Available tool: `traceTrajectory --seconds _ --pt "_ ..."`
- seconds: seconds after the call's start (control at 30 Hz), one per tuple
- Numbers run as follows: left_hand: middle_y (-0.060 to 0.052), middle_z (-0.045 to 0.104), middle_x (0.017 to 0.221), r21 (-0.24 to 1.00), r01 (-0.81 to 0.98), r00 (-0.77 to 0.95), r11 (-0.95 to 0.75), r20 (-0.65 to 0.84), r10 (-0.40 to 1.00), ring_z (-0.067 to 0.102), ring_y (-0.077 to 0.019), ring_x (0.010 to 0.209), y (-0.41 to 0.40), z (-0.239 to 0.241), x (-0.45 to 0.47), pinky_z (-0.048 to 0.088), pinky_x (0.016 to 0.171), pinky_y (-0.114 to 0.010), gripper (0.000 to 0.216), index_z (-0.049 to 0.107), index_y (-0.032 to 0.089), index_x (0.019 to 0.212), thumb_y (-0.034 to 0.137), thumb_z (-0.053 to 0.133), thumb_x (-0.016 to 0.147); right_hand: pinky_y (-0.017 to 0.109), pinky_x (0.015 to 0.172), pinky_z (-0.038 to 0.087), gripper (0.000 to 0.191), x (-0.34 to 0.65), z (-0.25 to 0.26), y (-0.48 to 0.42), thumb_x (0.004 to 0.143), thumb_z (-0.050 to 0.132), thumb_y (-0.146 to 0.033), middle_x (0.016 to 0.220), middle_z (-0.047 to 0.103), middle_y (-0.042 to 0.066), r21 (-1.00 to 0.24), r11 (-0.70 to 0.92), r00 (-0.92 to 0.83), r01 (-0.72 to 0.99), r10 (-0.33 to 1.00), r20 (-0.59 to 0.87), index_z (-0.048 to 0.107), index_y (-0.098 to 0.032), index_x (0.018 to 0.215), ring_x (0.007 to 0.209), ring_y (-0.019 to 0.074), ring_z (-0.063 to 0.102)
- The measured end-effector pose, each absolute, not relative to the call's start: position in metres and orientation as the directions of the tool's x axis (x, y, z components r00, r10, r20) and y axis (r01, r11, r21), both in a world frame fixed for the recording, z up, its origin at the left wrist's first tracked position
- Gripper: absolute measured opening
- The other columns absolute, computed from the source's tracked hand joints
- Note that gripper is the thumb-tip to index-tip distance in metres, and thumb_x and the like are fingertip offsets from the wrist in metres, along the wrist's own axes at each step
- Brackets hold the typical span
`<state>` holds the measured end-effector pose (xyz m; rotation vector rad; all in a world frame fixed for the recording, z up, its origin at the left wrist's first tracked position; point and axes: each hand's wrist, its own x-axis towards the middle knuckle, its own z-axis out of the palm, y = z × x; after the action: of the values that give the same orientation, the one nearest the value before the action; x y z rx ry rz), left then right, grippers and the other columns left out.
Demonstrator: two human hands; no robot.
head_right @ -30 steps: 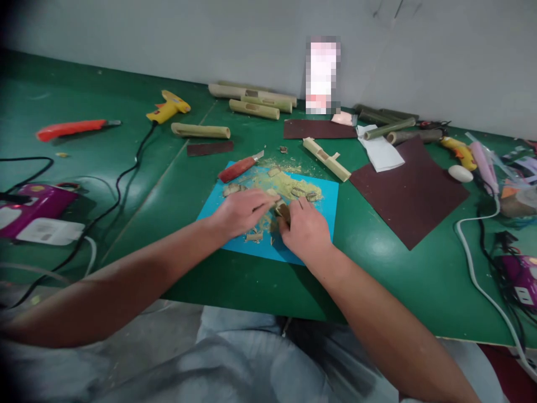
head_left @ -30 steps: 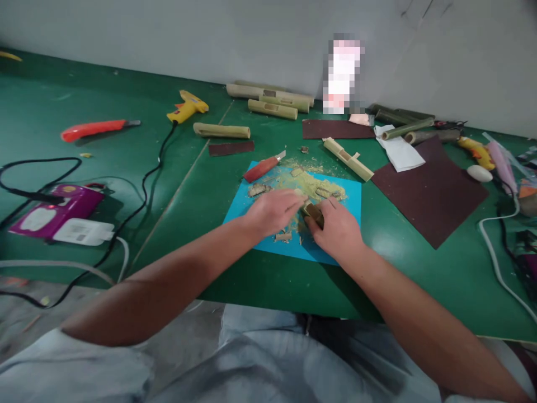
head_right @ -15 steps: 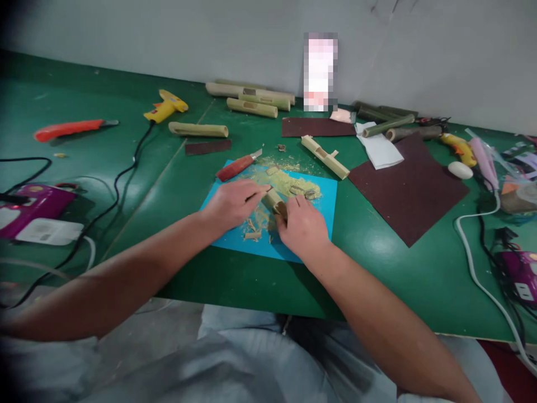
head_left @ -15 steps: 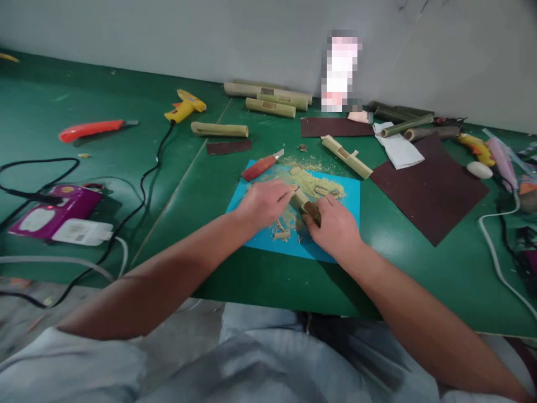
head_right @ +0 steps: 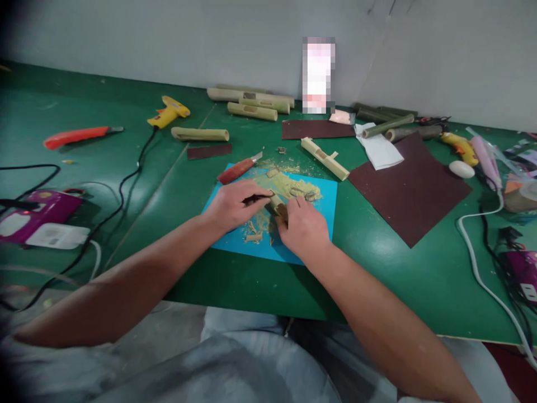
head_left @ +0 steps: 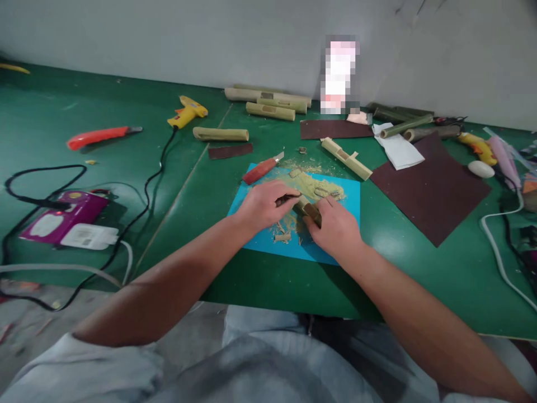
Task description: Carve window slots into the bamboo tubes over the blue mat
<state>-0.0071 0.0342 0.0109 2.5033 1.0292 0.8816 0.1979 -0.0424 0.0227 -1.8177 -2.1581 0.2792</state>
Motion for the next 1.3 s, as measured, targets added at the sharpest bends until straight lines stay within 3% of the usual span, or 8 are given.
traceTrajectory --seconds 0.53,0.83,0.97,1.3 --pt "-0.006 0.080 0.102 0.479 0.533 0.568 -0.698 0.409 0.714 0.074 -0.0201 0.092 0.034 0.015 -0.008 0.058 0.086 -0.033 0.028 0.078 0.019 0.114 0.030 0.055 0.102 0.035 0.067 0.042 0.017 0.199 0.021 -0.042 0.096 0.059 -0.035 0.104 0.069 0.012 -0.350 0.186 -0.153 0.918 0.981 0.121 0.063 -0.018 0.100 0.091 0.0253 0.064" --pt "-0.007 0.078 0.088 0.476 0.543 0.535 -0.691 0.438 0.722 0.072 -0.0190 0.082 0.032 0.010 -0.004 0.057 0.076 -0.031 0.027 0.080 0.018 0.102 0.034 0.058 0.102 0.036 0.069 0.043 0.017 0.199 0.021 -0.043 0.097 0.059 -0.034 0.107 0.068 0.013 -0.338 0.194 -0.167 0.921 0.980 0.107 0.062 -0.018 0.102 0.096 0.0266 0.064" --pt "-0.007 0.077 0.090 0.420 0.477 0.628 -0.772 0.452 0.634 0.072 -0.0189 0.085 0.027 0.008 0.001 0.058 0.077 -0.030 0.028 0.078 0.018 0.104 0.031 0.053 0.105 0.035 0.070 0.042 0.016 0.198 0.020 -0.044 0.097 0.058 -0.033 0.106 0.068 0.013 -0.317 0.196 -0.170 0.928 0.980 0.108 0.062 -0.018 0.101 0.095 0.0263 0.064" --pt "-0.006 0.076 0.087 0.400 0.528 0.574 -0.750 0.483 0.661 0.071 -0.0179 0.083 0.028 0.005 0.002 0.057 0.077 -0.030 0.028 0.077 0.018 0.098 0.031 0.052 0.105 0.035 0.068 0.041 0.016 0.198 0.016 -0.045 0.098 0.055 -0.033 0.103 0.067 0.013 -0.304 0.230 -0.188 0.924 0.969 0.162 0.061 -0.018 0.098 0.093 0.0258 0.062"
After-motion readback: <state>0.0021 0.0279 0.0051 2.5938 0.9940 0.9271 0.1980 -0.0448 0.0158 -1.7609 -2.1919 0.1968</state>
